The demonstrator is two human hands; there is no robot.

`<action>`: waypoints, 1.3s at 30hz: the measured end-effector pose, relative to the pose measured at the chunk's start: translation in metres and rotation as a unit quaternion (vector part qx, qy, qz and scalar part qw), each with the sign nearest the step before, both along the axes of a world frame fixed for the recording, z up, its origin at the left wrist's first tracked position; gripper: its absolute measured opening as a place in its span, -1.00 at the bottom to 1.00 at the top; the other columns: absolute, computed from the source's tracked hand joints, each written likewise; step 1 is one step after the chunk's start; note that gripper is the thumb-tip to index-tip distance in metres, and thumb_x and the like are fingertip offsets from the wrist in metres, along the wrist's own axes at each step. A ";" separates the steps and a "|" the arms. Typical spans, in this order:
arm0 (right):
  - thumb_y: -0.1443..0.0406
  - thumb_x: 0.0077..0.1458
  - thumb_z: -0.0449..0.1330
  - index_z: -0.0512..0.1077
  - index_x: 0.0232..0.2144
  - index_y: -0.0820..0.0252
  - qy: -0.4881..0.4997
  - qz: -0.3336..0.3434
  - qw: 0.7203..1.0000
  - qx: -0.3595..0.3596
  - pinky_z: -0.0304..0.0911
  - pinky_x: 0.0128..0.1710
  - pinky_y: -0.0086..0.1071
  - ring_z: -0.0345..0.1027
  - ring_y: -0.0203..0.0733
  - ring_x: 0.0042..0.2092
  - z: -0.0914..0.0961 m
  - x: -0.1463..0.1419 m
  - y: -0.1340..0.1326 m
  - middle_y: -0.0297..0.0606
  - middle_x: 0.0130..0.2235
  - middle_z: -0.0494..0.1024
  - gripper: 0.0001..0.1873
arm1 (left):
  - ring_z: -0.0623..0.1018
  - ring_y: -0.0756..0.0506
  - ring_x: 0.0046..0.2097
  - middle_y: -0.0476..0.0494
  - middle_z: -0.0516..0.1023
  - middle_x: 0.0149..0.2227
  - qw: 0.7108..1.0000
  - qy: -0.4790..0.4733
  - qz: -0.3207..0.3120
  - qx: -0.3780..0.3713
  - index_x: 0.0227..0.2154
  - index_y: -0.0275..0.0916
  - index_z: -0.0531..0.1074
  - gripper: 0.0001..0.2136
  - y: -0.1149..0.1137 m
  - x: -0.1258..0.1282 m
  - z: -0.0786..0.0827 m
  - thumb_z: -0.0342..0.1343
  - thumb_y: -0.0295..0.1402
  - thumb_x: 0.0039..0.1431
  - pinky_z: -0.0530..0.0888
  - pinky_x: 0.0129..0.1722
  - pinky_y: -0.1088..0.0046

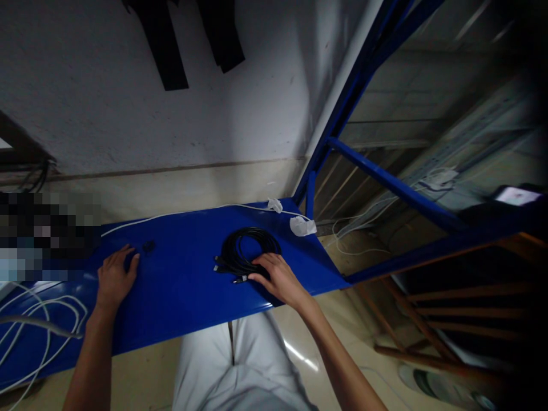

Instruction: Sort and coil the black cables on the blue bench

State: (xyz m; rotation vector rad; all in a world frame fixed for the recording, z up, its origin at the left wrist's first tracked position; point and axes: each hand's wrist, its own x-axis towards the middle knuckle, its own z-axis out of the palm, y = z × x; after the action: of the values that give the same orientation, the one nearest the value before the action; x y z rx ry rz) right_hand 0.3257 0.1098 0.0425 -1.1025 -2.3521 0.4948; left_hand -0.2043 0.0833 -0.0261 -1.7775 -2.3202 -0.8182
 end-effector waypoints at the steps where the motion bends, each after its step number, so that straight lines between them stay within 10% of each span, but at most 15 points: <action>1: 0.03 0.46 0.26 0.52 0.06 0.10 -0.003 0.002 1.000 -0.006 0.42 0.17 -0.02 0.57 0.05 0.10 0.002 0.000 0.000 -0.11 0.02 0.68 -0.67 | 0.50 -0.42 0.33 -0.39 0.55 0.32 1.000 -0.001 0.000 0.003 0.13 -0.23 0.56 -0.49 0.000 0.000 0.000 -0.06 0.03 0.46 0.36 0.37 -0.08; 15: 0.32 0.52 0.02 0.31 0.03 0.09 0.048 -0.076 0.990 0.105 0.44 -0.17 -0.18 0.53 0.02 -0.13 0.029 -0.017 0.021 -0.08 -0.05 0.55 -0.88 | 0.53 -0.39 0.31 -0.44 0.57 0.28 0.999 -0.010 -0.033 0.039 0.10 -0.28 0.54 -0.52 -0.003 0.004 0.003 -0.04 -0.01 0.48 0.36 0.40 -0.02; 22: 0.41 0.50 0.08 0.33 0.01 0.13 0.112 0.023 0.973 0.203 0.47 -0.07 -0.14 0.50 0.02 -0.01 0.067 -0.067 0.006 -0.01 0.03 0.53 -0.88 | 0.61 -0.36 0.24 -0.33 0.62 0.23 0.984 -0.168 -0.020 0.057 0.20 -0.18 0.53 -0.48 -0.028 0.069 0.031 0.06 0.10 0.45 0.48 0.33 -0.03; 31: 0.31 0.53 0.14 0.40 -0.06 0.13 -0.001 0.165 0.975 0.148 0.40 -0.10 -0.23 0.42 -0.09 -0.17 0.009 -0.167 -0.047 -0.17 -0.01 0.58 -0.96 | 0.75 -0.31 -0.11 -0.33 0.71 0.06 0.751 -0.657 -0.060 0.012 0.14 -0.14 0.61 -0.49 -0.097 0.171 0.032 0.05 0.13 0.48 0.73 -0.25 0.07; 39: -0.06 0.49 0.19 0.42 0.04 0.19 0.037 0.193 0.978 0.072 0.39 0.06 -0.26 0.52 -0.11 -0.03 -0.026 -0.176 -0.071 -0.18 -0.05 0.63 -0.56 | 0.74 -0.24 -0.16 -0.30 0.73 -0.02 0.727 -0.686 0.018 -0.022 0.12 -0.27 0.62 -0.40 -0.134 0.168 0.018 0.42 0.08 0.20 0.70 -0.24 0.29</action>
State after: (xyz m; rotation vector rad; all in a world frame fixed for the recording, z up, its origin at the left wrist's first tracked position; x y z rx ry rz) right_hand 0.1493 0.0385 0.0164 -0.5511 -2.4972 0.4795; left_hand -0.0366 -0.0507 -0.0078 -1.0930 -2.9150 -2.7766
